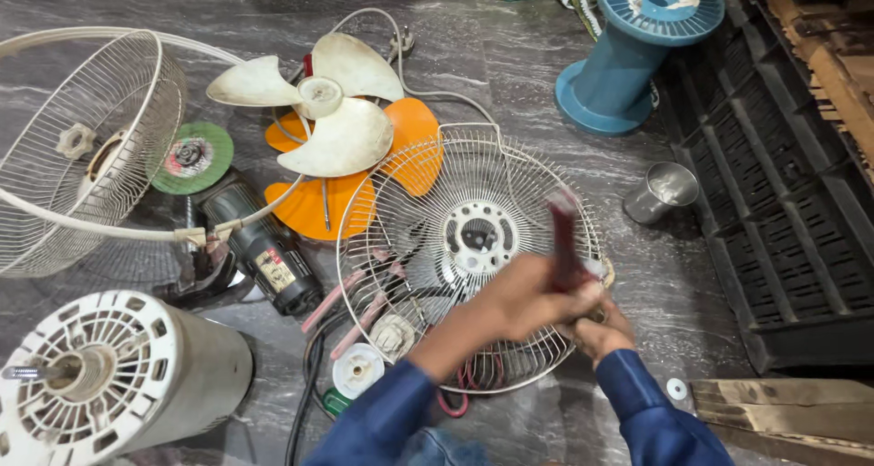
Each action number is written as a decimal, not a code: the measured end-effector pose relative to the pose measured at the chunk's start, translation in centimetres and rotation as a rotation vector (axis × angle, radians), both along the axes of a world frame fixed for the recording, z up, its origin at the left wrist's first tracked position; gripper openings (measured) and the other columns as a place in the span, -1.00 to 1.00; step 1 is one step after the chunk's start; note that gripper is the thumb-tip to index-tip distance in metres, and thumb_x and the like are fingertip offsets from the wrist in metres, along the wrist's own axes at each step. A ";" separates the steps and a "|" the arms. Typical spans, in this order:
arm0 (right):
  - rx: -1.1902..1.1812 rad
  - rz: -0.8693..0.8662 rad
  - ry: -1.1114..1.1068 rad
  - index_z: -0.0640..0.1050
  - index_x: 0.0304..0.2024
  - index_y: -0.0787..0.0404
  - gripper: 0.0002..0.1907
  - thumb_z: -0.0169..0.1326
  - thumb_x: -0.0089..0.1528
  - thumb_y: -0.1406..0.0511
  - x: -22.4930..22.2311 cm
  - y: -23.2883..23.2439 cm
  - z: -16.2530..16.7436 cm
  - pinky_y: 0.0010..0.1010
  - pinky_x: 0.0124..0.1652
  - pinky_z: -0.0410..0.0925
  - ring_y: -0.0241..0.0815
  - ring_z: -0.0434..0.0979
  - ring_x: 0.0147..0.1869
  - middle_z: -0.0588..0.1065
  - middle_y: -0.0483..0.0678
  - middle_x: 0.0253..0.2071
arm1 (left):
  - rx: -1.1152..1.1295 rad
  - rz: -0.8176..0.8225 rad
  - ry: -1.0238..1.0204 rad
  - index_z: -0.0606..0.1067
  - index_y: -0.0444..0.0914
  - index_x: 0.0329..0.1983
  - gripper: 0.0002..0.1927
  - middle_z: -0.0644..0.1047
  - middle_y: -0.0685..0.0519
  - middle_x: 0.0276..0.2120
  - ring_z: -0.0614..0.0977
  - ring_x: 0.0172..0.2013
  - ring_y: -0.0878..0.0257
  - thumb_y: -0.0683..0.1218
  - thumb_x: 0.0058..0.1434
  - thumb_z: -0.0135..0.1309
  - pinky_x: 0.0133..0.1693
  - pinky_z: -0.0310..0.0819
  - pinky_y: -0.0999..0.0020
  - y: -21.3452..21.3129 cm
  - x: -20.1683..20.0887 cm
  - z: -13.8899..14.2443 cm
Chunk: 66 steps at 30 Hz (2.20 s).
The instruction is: The person sits on the floor and uses a brush to clean the interior of a disassembled fan cage. They then remove the fan blade and continue brushing the cage interior before setting the parts aside.
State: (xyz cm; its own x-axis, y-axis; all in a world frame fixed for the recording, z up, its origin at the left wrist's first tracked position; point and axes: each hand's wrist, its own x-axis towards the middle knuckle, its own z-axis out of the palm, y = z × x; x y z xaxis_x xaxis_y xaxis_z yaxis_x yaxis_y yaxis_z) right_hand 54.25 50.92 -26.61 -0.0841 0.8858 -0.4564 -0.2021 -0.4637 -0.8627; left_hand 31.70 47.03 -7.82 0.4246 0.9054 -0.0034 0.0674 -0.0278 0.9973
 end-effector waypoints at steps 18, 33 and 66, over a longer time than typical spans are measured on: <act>-0.136 -0.066 -0.186 0.25 0.43 0.20 -0.05 0.20 -0.01 0.63 -1.1 -0.1 1.0 -0.29 0.11 0.44 -0.02 0.60 0.12 0.57 0.16 0.10 | 0.381 1.167 0.643 0.61 -0.28 -0.05 -0.70 0.62 -0.20 -0.48 0.70 -0.46 -0.05 0.02 0.28 0.17 -0.32 0.54 0.05 -4.9 -16.8 1.6; 0.061 0.532 -1.505 -0.08 0.49 -0.59 0.12 0.33 0.14 0.23 -6.3 0.1 4.6 0.13 0.47 -0.20 0.14 -0.55 0.66 -0.50 0.04 0.59 | 0.294 1.271 0.111 0.56 -0.42 -0.23 -0.68 0.58 -0.02 -0.38 0.55 -0.36 0.27 -0.01 0.25 0.24 -0.23 0.44 0.24 -5.1 -12.3 -0.9; -0.111 0.694 -1.487 -0.20 0.47 -0.70 0.09 0.20 0.22 0.25 -8.0 0.7 8.2 0.14 0.39 0.14 0.11 -0.53 0.68 -0.64 -0.04 0.60 | -0.079 0.923 0.290 0.56 -0.34 -0.04 -0.61 0.63 -0.10 -0.41 0.57 -0.44 0.19 -0.03 0.14 0.27 -0.31 0.45 0.29 -11.1 -4.9 -3.3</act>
